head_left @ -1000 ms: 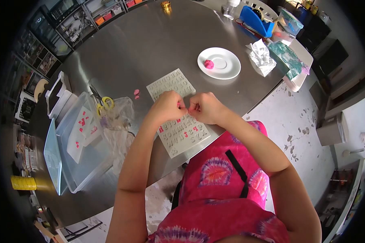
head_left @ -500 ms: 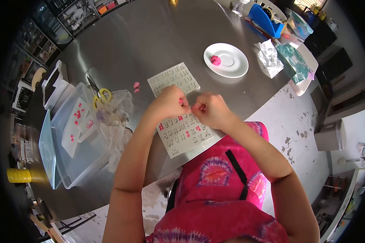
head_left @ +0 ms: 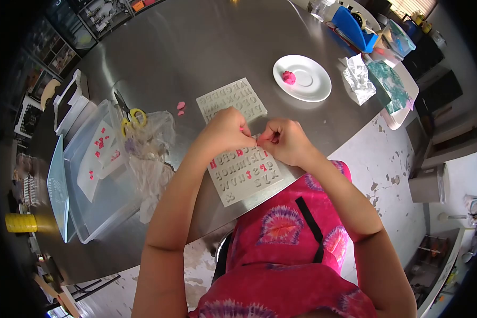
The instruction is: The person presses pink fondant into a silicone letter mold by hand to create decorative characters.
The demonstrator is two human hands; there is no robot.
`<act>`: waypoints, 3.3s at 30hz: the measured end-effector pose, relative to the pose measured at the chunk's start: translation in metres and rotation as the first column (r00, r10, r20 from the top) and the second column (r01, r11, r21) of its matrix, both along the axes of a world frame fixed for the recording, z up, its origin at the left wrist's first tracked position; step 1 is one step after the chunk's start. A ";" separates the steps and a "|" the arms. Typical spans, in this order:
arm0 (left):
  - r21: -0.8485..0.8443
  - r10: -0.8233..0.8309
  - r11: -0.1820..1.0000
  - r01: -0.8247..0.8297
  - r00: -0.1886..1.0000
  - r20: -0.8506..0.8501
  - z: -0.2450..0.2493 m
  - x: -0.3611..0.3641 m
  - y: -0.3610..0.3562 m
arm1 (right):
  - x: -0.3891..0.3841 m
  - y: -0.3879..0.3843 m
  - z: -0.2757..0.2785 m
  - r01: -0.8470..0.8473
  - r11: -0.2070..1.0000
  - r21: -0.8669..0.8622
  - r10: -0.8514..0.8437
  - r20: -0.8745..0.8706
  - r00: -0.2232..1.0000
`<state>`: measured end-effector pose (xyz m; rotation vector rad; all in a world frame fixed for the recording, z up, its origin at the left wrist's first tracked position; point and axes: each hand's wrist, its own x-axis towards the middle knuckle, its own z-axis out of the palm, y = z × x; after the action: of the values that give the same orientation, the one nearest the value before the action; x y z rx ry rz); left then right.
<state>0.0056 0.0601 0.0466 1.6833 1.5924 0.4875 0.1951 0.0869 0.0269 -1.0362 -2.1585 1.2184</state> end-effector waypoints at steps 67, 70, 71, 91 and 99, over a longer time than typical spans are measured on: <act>-0.081 -0.168 0.981 0.175 0.982 0.083 0.004 -0.021 0.006 | -0.001 -0.002 0.006 0.054 0.997 -0.061 -0.061 -0.121 0.991; -0.080 -0.126 0.985 0.151 0.958 0.260 -0.001 -0.018 0.005 | -0.012 -0.004 0.013 0.065 0.996 0.064 -0.056 -0.135 0.989; -0.064 -0.092 0.989 0.131 0.902 0.422 -0.004 -0.017 0.005 | -0.016 -0.003 0.014 0.059 0.996 0.071 -0.046 -0.172 0.984; -0.036 -0.008 0.999 0.035 0.813 0.582 0.013 -0.002 0.008 | -0.007 -0.007 0.023 0.259 0.946 0.197 -0.216 -0.217 0.952; 0.050 0.022 0.996 -0.077 0.729 0.684 0.016 0.005 0.004 | -0.006 -0.005 0.024 0.225 0.965 -0.134 -0.260 -0.386 0.885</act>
<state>0.0110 0.0643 0.0627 1.2766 1.0663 1.0710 0.1886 0.0822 0.0508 -0.9579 -1.6234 1.2809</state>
